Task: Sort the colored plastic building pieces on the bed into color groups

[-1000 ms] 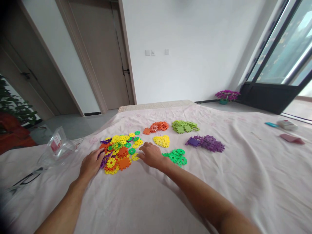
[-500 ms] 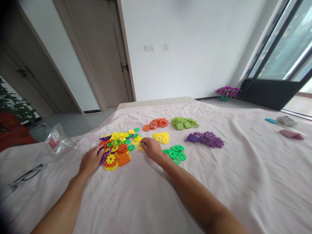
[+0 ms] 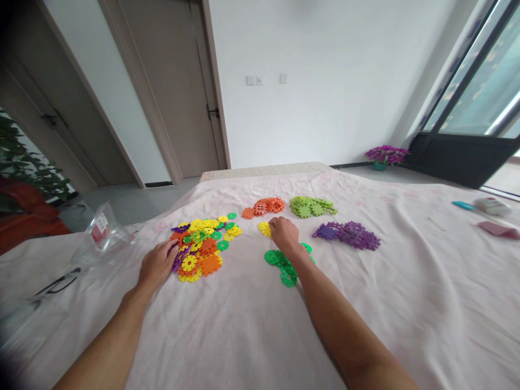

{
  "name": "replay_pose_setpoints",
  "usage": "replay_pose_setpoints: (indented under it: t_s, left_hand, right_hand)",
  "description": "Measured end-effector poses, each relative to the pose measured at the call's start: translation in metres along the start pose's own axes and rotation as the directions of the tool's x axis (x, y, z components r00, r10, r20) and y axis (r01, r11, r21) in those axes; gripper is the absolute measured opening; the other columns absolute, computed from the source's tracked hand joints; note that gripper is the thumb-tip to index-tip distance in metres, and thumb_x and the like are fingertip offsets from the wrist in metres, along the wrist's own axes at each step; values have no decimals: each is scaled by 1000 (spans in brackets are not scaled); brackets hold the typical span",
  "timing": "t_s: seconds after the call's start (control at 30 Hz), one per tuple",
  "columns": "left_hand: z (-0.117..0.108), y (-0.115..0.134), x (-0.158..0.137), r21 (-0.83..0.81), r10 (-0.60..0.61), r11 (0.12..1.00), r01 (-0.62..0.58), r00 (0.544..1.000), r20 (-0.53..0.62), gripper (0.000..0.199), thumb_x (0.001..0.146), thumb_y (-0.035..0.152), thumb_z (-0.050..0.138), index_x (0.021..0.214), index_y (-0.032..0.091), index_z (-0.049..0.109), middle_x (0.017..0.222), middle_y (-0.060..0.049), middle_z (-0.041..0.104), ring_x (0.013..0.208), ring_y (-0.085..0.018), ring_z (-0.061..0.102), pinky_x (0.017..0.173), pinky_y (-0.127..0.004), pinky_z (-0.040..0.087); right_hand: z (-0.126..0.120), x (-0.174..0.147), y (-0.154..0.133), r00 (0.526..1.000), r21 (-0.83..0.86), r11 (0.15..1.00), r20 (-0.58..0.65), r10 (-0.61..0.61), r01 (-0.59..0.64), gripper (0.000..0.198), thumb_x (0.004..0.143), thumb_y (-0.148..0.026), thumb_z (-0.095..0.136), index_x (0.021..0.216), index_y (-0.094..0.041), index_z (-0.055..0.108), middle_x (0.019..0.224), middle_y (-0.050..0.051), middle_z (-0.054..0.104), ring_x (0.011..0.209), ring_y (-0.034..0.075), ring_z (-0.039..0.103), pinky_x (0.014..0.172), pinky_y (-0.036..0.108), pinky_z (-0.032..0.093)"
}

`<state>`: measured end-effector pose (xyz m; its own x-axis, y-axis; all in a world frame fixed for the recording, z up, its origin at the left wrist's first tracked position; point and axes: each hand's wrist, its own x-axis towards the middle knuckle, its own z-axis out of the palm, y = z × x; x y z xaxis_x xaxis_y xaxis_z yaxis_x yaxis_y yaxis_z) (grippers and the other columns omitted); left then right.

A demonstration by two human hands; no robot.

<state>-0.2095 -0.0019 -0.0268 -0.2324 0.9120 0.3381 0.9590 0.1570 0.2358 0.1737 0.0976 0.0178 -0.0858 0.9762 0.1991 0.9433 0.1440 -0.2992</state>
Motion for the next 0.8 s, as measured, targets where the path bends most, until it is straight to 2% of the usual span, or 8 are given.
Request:
replay_pose_setpoints:
  t_s: [0.13,0.23,0.33,0.5,0.63,0.8]
  left_hand:
    - [0,0,0,0,1,1000,-1,1000,-2,44,96,37,33,125,20,61,129,-8,63,118,-22,57,101,-36,40]
    - [1,0,0,2,9,1000,-9,1000,-17,43,96,37,34,124,20,61,128,-9,64,116,-22,58,100,-36,41]
    - [1,0,1,4,-2,1000,2,1000,-20,43,95,37,34,123,21,62,127,-8,64,116,-22,58,99,-35,42]
    - [1,0,0,-1,-10,1000,10,1000,-23,42,95,38,35,123,22,62,127,-8,64,116,-22,58,99,-35,41]
    - [2,-1,0,-17,-6,1000,5,1000,-27,42,95,37,35,123,21,62,127,-8,64,116,-23,58,100,-37,41]
    - [1,0,0,-22,-16,1000,16,1000,-17,42,95,37,36,123,22,62,127,-8,64,117,-22,58,101,-36,40]
  right_hand:
    - [1,-3,0,999,-133,991,-48,-19,12,29,90,-28,49,110,-26,70,112,8,65,104,23,56,77,30,39]
    - [-1,-7,-8,995,-157,986,-63,-74,63,29,90,-25,50,112,-26,70,112,8,64,105,24,54,82,32,38]
    - [0,-12,-26,983,-91,979,-7,-186,185,30,92,-23,48,112,-26,70,112,7,65,104,22,54,85,31,39]
    - [12,-10,-69,919,-2,922,87,-385,386,33,92,-24,50,121,-23,65,119,7,66,108,21,55,87,29,39]
    - [25,4,-94,912,-50,916,136,-388,397,28,92,-34,53,113,-20,68,116,9,67,109,23,55,87,30,39]
    - [36,17,-104,902,-82,907,176,-395,413,33,90,-43,58,112,-21,67,117,9,66,110,23,55,87,29,38]
